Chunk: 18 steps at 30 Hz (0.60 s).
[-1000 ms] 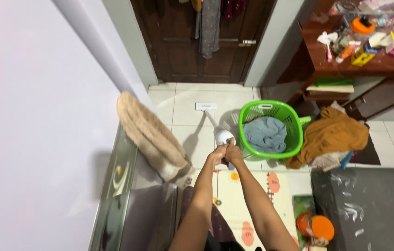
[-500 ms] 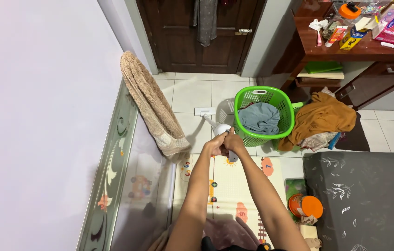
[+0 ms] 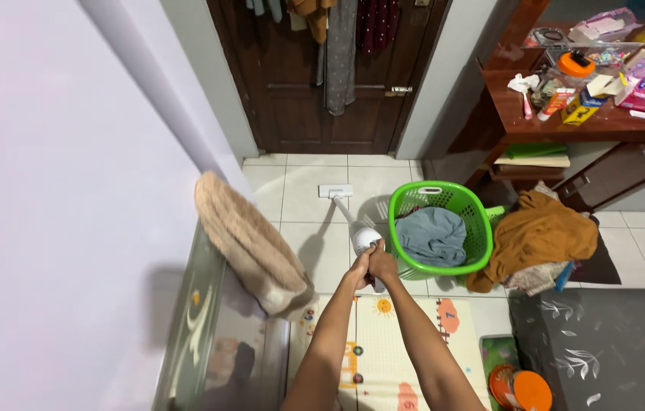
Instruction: Assembling and disassembling a handheld vacuum cleaner.
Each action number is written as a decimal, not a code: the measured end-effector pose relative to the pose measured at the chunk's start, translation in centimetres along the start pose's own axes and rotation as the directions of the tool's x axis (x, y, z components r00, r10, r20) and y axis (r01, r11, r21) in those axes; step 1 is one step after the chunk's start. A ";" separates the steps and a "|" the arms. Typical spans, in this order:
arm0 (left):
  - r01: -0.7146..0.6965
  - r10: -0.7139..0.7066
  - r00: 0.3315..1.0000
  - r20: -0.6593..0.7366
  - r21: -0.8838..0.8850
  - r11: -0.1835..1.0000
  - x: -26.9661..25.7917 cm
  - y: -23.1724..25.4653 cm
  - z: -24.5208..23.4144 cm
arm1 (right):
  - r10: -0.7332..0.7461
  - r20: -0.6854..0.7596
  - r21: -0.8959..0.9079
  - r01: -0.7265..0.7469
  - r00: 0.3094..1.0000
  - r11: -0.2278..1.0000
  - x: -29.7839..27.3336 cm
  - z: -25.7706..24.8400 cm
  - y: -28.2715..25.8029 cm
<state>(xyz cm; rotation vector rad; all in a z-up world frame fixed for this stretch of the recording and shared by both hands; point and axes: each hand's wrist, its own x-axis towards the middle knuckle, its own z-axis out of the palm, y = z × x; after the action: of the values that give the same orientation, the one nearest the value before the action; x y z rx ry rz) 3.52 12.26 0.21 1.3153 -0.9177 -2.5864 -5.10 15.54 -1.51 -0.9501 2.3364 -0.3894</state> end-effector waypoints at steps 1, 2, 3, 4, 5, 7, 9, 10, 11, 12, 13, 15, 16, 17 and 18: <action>0.003 -0.003 1.000 0.002 0.005 1.000 0.5 0.9 -0.4 | 0.005 -0.002 0.004 -0.005 1.000 1.000 1.1 -0.1 -0.8; -0.014 0.014 1.000 0.014 -0.031 0.999 1.3 1.9 -0.4 | 0.007 -0.013 -0.008 -0.007 1.000 1.000 2.3 -0.5 -1.4; -0.030 0.032 0.999 0.026 -0.067 0.997 2.0 2.9 -0.5 | 0.010 -0.024 -0.019 -0.010 1.000 1.000 3.6 -0.9 -2.0; -0.025 0.027 0.999 0.029 -0.067 0.997 2.6 4.0 -0.6 | 0.016 -0.023 -0.020 -0.016 1.000 1.000 3.9 -1.7 -3.2; -0.040 0.043 0.998 0.037 -0.071 0.997 3.1 5.0 -0.9 | 0.056 -0.027 0.012 -0.055 0.998 0.998 4.2 -2.5 -4.4; -0.049 0.053 0.998 0.044 -0.078 0.996 4.4 6.4 -1.6 | 0.101 -0.024 0.042 -0.100 0.995 0.994 5.0 -3.1 -6.1; -0.077 0.078 0.997 0.030 -0.033 0.996 5.9 8.0 -2.1 | 0.102 -0.085 0.078 -0.096 0.991 0.992 6.3 -3.7 -7.5; -0.078 0.079 0.996 0.031 -0.037 0.996 6.1 8.7 -2.1 | 0.101 -0.085 0.073 -0.094 0.991 0.993 7.3 -3.6 -7.8; -0.087 0.087 0.996 0.015 -0.023 0.996 6.4 9.2 -2.2 | 0.121 -0.089 0.082 -0.113 0.989 0.990 8.2 -3.5 -8.1; -0.102 0.102 0.995 0.000 -0.007 0.995 6.8 10.2 -2.5 | 0.135 -0.096 0.092 -0.126 0.986 0.988 9.4 -3.4 -8.7; -0.110 0.110 0.994 0.002 -0.010 0.994 7.1 10.7 -2.6 | 0.129 -0.101 0.089 -0.120 0.987 0.989 10.8 -2.9 -8.4; -0.137 0.137 0.990 0.020 0.006 0.991 7.7 12.2 -2.8 | 0.092 -0.139 0.034 -0.088 0.986 0.996 13.9 -2.2 -8.2; -0.137 0.137 0.990 0.018 0.004 0.991 8.1 12.6 -2.9 | 0.090 -0.137 0.032 -0.087 0.986 0.996 14.6 -1.9 -7.9; -0.137 0.137 0.990 0.029 0.007 0.991 8.6 12.8 -3.0 | 0.118 -0.135 0.051 -0.112 0.984 0.992 15.3 -1.5 -7.6; -0.134 0.133 0.990 0.040 0.011 0.991 8.9 12.8 -3.2 | 0.148 -0.131 0.071 -0.140 0.980 0.988 15.7 -1.0 -7.1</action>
<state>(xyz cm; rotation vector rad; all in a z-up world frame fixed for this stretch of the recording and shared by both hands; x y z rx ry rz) -1.82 -2.68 -0.41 1.1677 -0.9952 -2.5166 -10.95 -0.53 -3.79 -0.7401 2.4829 -0.4766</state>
